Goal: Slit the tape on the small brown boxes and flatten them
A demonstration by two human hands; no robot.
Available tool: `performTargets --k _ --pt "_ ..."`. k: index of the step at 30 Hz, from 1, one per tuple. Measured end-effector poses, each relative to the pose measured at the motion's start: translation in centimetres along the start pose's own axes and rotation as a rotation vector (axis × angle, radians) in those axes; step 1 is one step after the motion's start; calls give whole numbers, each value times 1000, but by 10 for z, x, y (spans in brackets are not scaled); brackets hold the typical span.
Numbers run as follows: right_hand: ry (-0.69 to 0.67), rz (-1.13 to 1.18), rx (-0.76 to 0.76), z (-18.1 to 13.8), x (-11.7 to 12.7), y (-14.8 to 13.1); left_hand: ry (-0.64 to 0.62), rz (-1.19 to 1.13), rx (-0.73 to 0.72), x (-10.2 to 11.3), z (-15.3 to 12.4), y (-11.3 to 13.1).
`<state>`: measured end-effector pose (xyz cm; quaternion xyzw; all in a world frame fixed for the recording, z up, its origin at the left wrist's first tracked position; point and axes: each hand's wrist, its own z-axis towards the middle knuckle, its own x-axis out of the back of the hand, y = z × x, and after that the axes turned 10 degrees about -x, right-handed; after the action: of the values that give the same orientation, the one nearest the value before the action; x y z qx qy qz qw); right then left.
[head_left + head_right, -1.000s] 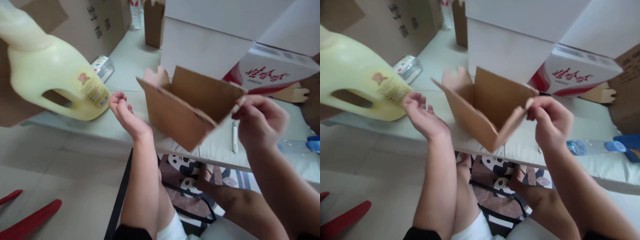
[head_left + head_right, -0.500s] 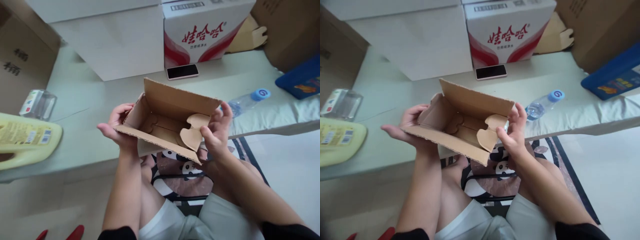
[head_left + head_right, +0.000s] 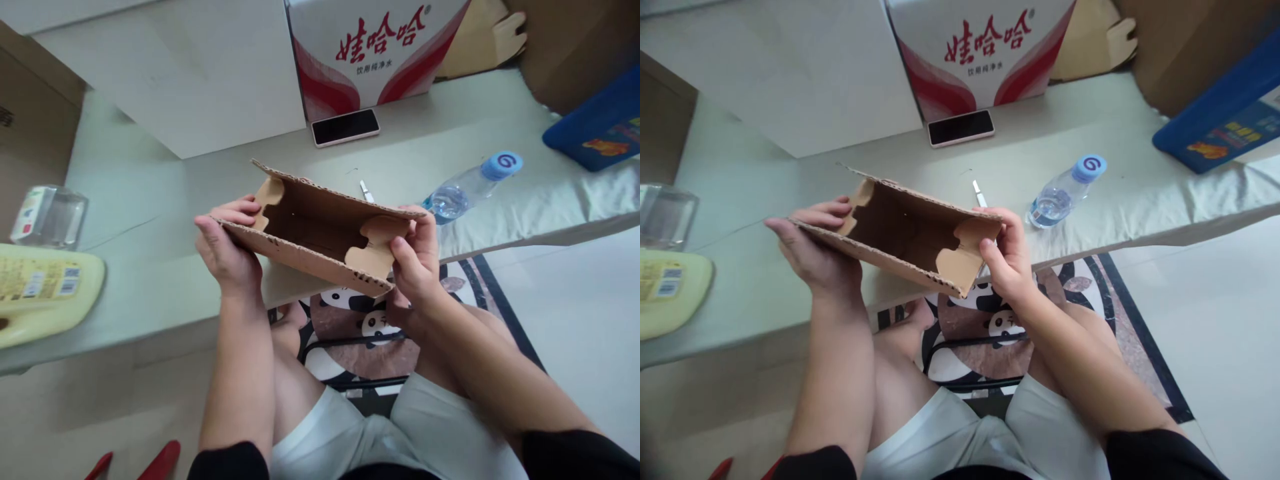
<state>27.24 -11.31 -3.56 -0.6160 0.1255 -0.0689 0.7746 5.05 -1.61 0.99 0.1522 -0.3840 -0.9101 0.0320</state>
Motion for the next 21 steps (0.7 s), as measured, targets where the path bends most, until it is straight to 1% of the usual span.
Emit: performTargets --k 2,3,8,11,14,17,21 --pt "4 37 -1 0 -1 0 -68 16 -44 5 -1 -4" --pt "12 33 -3 0 -2 0 -94 33 -41 8 -1 -6" --pt "60 -103 69 1 -4 3 -163 155 -74 19 -1 -14" --pt "70 -120 101 1 -5 5 -251 280 -137 23 1 -14" --pt "78 -199 80 0 -6 3 -333 337 -166 24 3 -9" --pt "71 -236 65 -1 -5 2 -368 327 -145 24 5 -5" --pt "60 -245 74 -1 -4 1 -358 303 -127 24 4 -5"
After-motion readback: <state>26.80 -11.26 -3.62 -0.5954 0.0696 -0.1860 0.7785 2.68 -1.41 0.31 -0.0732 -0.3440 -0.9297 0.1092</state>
